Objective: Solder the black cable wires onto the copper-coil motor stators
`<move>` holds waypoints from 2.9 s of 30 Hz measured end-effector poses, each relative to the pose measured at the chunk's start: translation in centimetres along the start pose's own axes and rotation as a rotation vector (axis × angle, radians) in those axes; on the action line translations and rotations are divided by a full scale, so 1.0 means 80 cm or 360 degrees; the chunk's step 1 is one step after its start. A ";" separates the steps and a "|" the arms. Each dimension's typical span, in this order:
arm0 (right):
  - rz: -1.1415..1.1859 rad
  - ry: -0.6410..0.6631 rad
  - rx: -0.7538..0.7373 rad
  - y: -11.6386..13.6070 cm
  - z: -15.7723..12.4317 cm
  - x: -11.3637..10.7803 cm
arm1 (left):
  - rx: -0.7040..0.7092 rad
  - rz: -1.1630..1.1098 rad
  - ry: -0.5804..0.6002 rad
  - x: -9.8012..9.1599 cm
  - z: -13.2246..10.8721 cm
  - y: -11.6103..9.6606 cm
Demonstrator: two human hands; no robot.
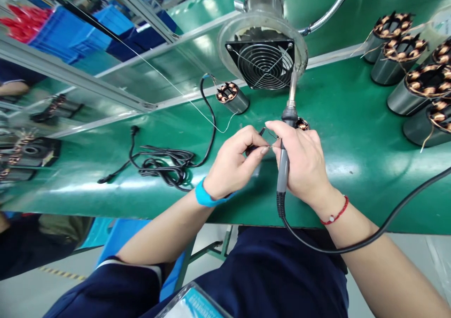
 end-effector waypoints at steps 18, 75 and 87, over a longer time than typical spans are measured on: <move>-0.0045 0.0023 -0.0011 -0.001 0.001 -0.003 | -0.0298 -0.0008 0.0347 -0.018 0.008 -0.010; 0.0073 0.0056 -0.0033 -0.001 0.002 -0.006 | 0.0590 0.0784 -0.0313 0.017 -0.019 0.006; 0.0284 0.0048 0.0173 -0.006 0.000 -0.005 | 0.0749 0.0869 -0.0420 0.013 -0.019 0.005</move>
Point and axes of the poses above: each hand's wrist, its own z-axis towards the middle knuckle, its own x-axis out of the palm, y = z × x, the point moved 2 cm from there along z, towards the middle knuckle, and after that the axes turned 9 degrees about -z, right-handed, at the moved point
